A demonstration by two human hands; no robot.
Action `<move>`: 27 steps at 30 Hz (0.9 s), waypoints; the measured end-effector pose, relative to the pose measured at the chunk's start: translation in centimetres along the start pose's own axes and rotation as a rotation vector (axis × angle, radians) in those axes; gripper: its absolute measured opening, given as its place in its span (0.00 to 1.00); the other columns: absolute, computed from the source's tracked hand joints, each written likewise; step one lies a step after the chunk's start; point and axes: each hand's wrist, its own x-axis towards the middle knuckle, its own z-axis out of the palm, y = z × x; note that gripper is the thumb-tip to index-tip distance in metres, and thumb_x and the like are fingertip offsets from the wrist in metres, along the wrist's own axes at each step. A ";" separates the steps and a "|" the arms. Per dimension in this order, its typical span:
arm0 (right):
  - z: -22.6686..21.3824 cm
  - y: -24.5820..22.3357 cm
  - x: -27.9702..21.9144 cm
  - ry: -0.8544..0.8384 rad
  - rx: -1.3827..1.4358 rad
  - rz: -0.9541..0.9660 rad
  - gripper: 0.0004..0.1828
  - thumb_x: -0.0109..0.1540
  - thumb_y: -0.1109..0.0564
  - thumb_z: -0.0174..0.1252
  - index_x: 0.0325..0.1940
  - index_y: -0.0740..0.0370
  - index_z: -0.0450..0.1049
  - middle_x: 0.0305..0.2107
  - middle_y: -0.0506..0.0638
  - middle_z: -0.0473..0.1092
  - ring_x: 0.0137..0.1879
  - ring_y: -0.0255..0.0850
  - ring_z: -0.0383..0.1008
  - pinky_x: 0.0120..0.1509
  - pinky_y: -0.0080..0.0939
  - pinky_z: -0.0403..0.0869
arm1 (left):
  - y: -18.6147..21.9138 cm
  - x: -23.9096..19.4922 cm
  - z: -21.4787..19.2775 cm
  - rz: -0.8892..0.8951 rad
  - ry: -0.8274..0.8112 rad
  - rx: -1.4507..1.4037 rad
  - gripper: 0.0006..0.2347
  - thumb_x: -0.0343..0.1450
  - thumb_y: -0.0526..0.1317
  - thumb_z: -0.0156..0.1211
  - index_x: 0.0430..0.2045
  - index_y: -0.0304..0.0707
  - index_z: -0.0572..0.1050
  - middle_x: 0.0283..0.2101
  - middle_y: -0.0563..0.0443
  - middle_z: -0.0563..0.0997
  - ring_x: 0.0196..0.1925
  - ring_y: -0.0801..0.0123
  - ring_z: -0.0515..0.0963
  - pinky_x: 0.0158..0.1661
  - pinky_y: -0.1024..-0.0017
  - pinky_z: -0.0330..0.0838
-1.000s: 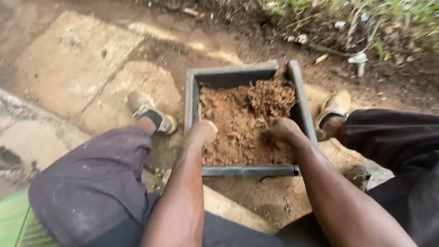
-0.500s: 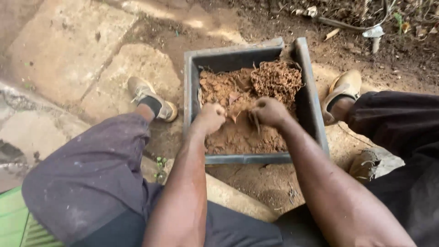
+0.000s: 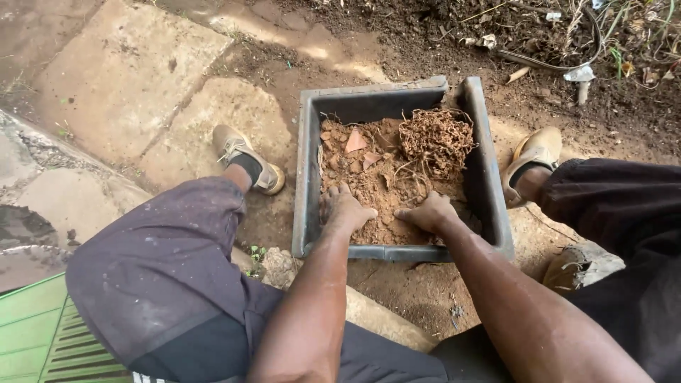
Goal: Mixing soil and fibrous material in a plastic tray using hands.
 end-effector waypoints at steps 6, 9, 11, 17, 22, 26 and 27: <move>3.0 -2.5 2.1 -0.050 0.245 -0.232 0.30 0.55 0.43 0.76 0.57 0.51 0.77 0.54 0.57 0.79 0.65 0.53 0.77 0.71 0.58 0.76 | -4.8 6.6 6.4 0.000 -0.150 -0.036 0.34 0.63 0.50 0.73 0.62 0.33 0.68 0.67 0.30 0.73 0.72 0.35 0.71 0.68 0.39 0.68; -0.5 -6.1 -2.6 -0.098 0.649 -0.294 0.16 0.61 0.59 0.70 0.51 0.56 0.76 0.43 0.52 0.74 0.45 0.46 0.77 0.45 0.45 0.82 | -2.5 3.5 3.5 -0.036 -0.106 -0.048 0.22 0.71 0.46 0.57 0.58 0.33 0.73 0.63 0.35 0.79 0.70 0.42 0.76 0.67 0.46 0.71; -3.4 -5.9 -3.7 0.035 0.621 -0.411 0.20 0.67 0.60 0.64 0.63 0.62 0.76 0.54 0.62 0.76 0.57 0.53 0.79 0.55 0.55 0.85 | -0.7 1.2 0.8 -0.099 0.192 -0.423 0.19 0.73 0.47 0.46 0.52 0.43 0.79 0.58 0.37 0.83 0.67 0.46 0.78 0.65 0.51 0.73; -5.3 1.1 0.4 -0.309 -0.211 -0.045 0.17 0.59 0.50 0.68 0.36 0.70 0.87 0.32 0.67 0.83 0.31 0.59 0.85 0.39 0.60 0.85 | -0.4 1.5 -1.4 -0.118 0.155 -0.206 0.19 0.69 0.52 0.57 0.49 0.45 0.83 0.54 0.44 0.86 0.63 0.51 0.82 0.60 0.53 0.78; 1.0 4.8 5.8 -0.241 -0.443 -0.153 0.24 0.54 0.49 0.60 0.45 0.67 0.87 0.39 0.65 0.82 0.43 0.58 0.85 0.46 0.59 0.84 | 0.9 0.4 -1.3 -0.162 0.141 -0.264 0.28 0.66 0.26 0.55 0.62 0.49 0.62 0.50 0.41 0.83 0.43 0.56 0.80 0.42 0.63 0.79; 1.0 5.8 6.1 -0.160 -0.336 -0.251 0.28 0.46 0.44 0.66 0.50 0.52 0.87 0.46 0.57 0.82 0.55 0.57 0.83 0.60 0.55 0.82 | -2.5 4.0 1.9 -0.048 0.097 -0.099 0.15 0.61 0.35 0.58 0.39 0.37 0.86 0.45 0.34 0.88 0.56 0.42 0.85 0.52 0.51 0.81; -0.9 3.7 3.7 -0.152 -0.338 -0.255 0.28 0.46 0.44 0.66 0.50 0.52 0.87 0.46 0.57 0.82 0.55 0.57 0.83 0.60 0.55 0.82 | -2.8 5.5 2.6 -0.043 0.103 -0.103 0.15 0.61 0.35 0.58 0.39 0.37 0.86 0.45 0.34 0.88 0.56 0.42 0.85 0.52 0.51 0.81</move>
